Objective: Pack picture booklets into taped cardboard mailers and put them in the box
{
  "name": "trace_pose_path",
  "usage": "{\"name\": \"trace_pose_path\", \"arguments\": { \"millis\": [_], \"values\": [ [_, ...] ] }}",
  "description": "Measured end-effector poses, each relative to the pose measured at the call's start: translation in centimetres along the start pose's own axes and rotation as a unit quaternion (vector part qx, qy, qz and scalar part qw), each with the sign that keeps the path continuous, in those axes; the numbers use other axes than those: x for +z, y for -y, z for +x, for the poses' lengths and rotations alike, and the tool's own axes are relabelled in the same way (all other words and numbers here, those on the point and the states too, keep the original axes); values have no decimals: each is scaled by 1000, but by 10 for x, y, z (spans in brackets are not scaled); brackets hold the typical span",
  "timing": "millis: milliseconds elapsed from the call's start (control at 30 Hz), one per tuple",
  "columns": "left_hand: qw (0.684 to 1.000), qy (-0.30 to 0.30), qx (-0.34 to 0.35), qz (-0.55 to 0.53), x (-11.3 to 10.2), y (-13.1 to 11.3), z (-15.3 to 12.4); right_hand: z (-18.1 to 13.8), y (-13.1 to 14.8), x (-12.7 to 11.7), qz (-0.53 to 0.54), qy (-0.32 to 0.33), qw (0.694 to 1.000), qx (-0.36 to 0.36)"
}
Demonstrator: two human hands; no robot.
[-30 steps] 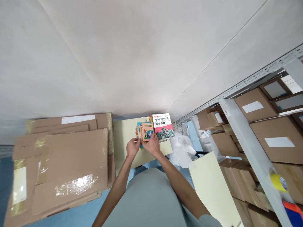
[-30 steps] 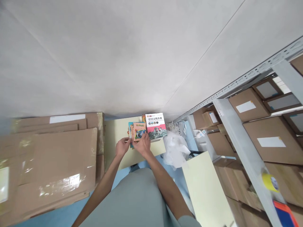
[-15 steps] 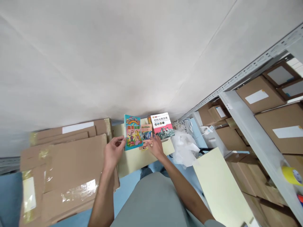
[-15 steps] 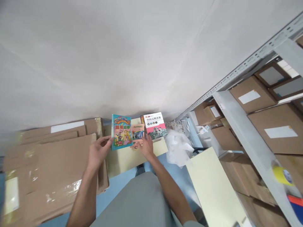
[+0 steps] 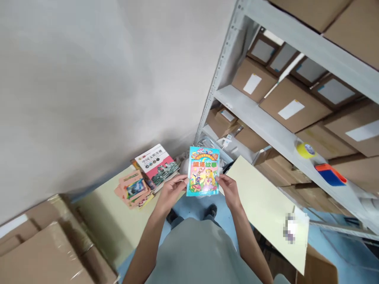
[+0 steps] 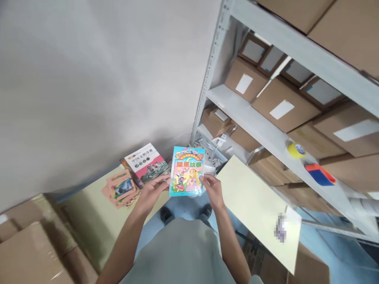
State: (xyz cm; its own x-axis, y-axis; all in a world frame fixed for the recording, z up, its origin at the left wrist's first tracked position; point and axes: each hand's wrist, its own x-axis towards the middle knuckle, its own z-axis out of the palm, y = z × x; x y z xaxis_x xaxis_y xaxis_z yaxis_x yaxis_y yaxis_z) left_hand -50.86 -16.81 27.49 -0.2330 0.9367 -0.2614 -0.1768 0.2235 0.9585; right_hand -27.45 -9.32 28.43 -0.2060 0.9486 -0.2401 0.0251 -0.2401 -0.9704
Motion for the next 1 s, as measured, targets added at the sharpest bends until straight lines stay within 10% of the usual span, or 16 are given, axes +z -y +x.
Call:
{"name": "trace_pose_path", "arguments": {
  "millis": [600,800,1000],
  "values": [
    [975,196,24,101,367,0,67,-39,16,-343,5,-244,966,-85],
    [977,185,19,101,420,10,66,-35,-4,-392,-7,-265,963,-55],
    [962,115,142,204,428,19,60,-9,-16,-372,-6,-319,944,-89]
  ]
}}
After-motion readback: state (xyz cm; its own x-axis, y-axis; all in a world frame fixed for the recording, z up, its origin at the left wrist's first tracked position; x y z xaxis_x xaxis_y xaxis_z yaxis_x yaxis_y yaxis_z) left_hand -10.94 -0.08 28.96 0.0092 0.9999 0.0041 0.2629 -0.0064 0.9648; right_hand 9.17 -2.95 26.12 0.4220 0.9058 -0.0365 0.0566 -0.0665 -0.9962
